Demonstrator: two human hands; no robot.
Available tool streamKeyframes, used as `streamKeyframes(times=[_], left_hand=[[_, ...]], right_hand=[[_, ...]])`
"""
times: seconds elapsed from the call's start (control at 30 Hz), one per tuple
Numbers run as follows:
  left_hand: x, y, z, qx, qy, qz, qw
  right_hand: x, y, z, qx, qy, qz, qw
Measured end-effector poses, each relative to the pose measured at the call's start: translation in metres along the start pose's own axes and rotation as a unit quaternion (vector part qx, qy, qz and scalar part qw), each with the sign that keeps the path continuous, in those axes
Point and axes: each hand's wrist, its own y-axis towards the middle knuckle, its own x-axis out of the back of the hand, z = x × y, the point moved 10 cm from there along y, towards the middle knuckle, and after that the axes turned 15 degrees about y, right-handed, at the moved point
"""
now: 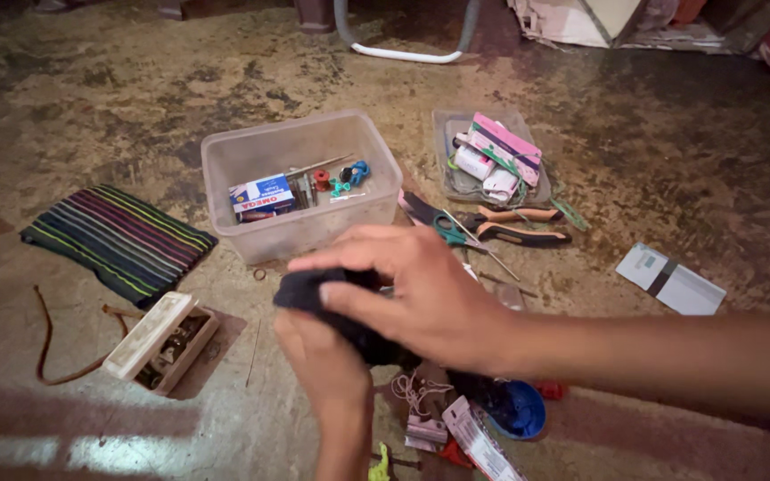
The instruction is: The person sits on the floor and handles a white electrical plug, attaching wires to it. They then pick up a metal rod and wrap a black cloth around it, followed by wrapping a rubber band around the cloth-covered rod.
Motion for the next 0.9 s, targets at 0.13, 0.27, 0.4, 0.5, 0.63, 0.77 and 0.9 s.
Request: streamKeyframes(times=[0.13, 0.27, 0.4, 0.5, 0.63, 0.77, 0.9], left_hand=[[-0.004, -0.009, -0.009, -0.072, 0.026, 0.033, 0.996], [-0.009, -0.008, 0.020, -0.008, 0.147, 0.032, 0.989], [-0.008, -0.008, 0.028, 0.013, 0.201, 0.014, 0.979], [-0.010, -0.007, 0.027, 0.030, 0.219, 0.025, 0.975], [-0.014, -0.009, 0.019, -0.006, 0.201, 0.039, 0.979], [-0.023, -0.016, 0.013, -0.022, 0.226, 0.044, 0.973], [-0.026, -0.027, 0.011, 0.026, 0.267, 0.040, 0.963]], right_hand=[[-0.004, -0.006, 0.013, 0.075, -0.049, 0.013, 0.996], [0.005, -0.015, 0.002, 0.070, -0.062, -0.035, 0.995], [0.008, -0.021, -0.011, 0.046, -0.040, -0.040, 0.997], [0.009, -0.023, -0.012, 0.050, -0.045, -0.035, 0.997], [0.013, -0.027, -0.014, 0.055, -0.057, -0.032, 0.996], [0.024, -0.041, -0.019, 0.074, -0.066, -0.017, 0.995], [0.083, -0.044, -0.067, -0.054, -0.074, -0.160, 0.983]])
